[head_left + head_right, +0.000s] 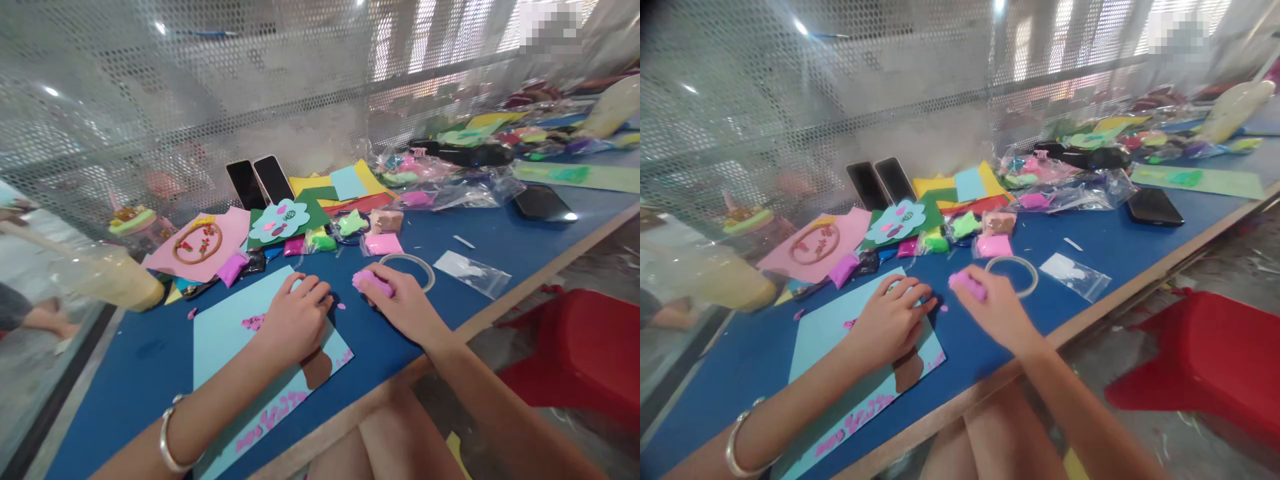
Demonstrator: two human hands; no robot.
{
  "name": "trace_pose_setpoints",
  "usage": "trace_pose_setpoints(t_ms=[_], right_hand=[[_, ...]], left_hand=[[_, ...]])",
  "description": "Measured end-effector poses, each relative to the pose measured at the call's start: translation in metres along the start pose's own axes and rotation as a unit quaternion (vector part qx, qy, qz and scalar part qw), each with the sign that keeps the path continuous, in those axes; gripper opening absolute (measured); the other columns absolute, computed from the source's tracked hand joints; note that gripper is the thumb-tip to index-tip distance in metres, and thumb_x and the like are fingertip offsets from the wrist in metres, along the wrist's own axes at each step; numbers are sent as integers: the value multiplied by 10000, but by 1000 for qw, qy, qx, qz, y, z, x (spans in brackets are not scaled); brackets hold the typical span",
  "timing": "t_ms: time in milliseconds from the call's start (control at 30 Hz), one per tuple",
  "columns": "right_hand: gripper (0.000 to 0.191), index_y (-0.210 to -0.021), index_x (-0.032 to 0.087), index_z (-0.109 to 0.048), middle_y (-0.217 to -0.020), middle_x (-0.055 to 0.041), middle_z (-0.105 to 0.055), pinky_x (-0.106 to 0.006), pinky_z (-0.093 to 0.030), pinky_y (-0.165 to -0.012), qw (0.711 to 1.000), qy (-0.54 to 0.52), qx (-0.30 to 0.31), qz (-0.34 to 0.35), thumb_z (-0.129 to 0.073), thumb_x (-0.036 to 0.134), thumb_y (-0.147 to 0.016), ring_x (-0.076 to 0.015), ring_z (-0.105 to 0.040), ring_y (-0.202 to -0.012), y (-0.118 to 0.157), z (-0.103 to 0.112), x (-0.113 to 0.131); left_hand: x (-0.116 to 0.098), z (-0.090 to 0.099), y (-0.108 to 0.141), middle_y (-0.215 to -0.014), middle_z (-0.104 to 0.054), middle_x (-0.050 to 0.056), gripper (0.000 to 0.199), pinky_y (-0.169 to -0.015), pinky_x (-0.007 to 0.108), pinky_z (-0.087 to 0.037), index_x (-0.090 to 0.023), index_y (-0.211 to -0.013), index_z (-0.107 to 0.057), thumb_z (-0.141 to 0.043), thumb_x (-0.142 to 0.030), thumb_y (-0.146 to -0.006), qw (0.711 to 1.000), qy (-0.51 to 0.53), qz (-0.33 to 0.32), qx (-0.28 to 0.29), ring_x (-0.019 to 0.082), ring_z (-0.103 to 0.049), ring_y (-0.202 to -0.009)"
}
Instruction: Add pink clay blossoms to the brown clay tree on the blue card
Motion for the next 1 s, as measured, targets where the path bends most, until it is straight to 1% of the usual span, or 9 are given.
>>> trace_pose_setpoints(t_ms=[167,300,433,567,733,800,867,933,1000], right_hand=[[286,-815,190,-576,-632,27,-540,-213,-371,-527,1000,4,5,7,-458,440,-885,-117,-509,-567,2,1,3],[282,-806,192,-576,-636,26,-548,-217,-367,-538,1000,8,12,11,-457,434,-888,-120,-515,-580,3,1,3],[291,-807,196,-574,-627,26,-558,-222,-369,-543,1000,13,11,8,-454,449,-887,-122,-519,-574,2,2,4],[291,-809,201,-569,-609,29,-557,-224,-378,-552,1000,11,9,7,-449,454,-889,-126,-532,-573,1,2,2],[294,-865,214,-576,-623,23,-577,-230,-398,-564,1000,10,5,2,-443,475,-889,-143,-562,-600,1,2,1],[288,-921,223,-567,-642,21,-594,-232,-407,-570,1000,6,-3,-3,-457,487,-881,-148,-575,-609,2,2,2],[288,-955,231,-551,-665,17,-608,-233,-415,-573,1000,1,-9,-9,-467,494,-875,-150,-585,-616,2,2,3],[284,-960,235,-542,-680,14,-612,-232,-417,-571,1000,1,-10,-13,-462,495,-878,-151,-589,-620,2,2,3],[278,-956,238,-540,-676,16,-605,-231,-417,-565,1000,5,-11,-15,-456,493,-882,-149,-586,-611,1,2,4]], left_hand=[[-4,0,0,-952,-653,44,241,-929,388,-323,-155,-916,-687,-455,-140,-854,999,-16,-27,-11,211,-538,-964],[-5,0,-1,-907,-646,52,231,-936,386,-330,-138,-846,-684,-456,-107,-842,999,-10,-47,-12,208,-539,-959],[-3,0,-1,-923,-648,55,218,-938,401,-337,-151,-860,-684,-477,-102,-814,999,9,-47,0,221,-539,-984],[1,4,1,-986,-654,41,244,-944,430,-339,-179,-911,-695,-491,-122,-789,998,54,-9,-4,228,-551,-984],[9,8,1,-1019,-662,35,294,-868,413,-393,-208,-963,-700,-489,-106,-785,990,107,86,-35,218,-567,-945],[12,4,-2,-1015,-662,35,274,-836,407,-405,-222,-940,-708,-503,-114,-792,986,116,118,-24,227,-563,-956],[15,-2,-6,-1016,-658,40,241,-815,406,-409,-226,-924,-713,-518,-141,-810,985,120,127,1,234,-561,-958],[16,-7,-8,-1020,-653,42,229,-809,407,-406,-230,-933,-710,-516,-163,-831,985,123,116,23,233,-563,-952],[15,-8,-9,-1020,-650,39,218,-815,404,-400,-236,-943,-704,-516,-179,-847,987,123,99,25,226,-566,-952]])
Point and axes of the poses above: each hand's wrist, its own y-axis away from the middle knuckle, its own z-axis out of the back of the hand, x = y × z, the point moved 2 cm from there along -y, towards the middle knuckle
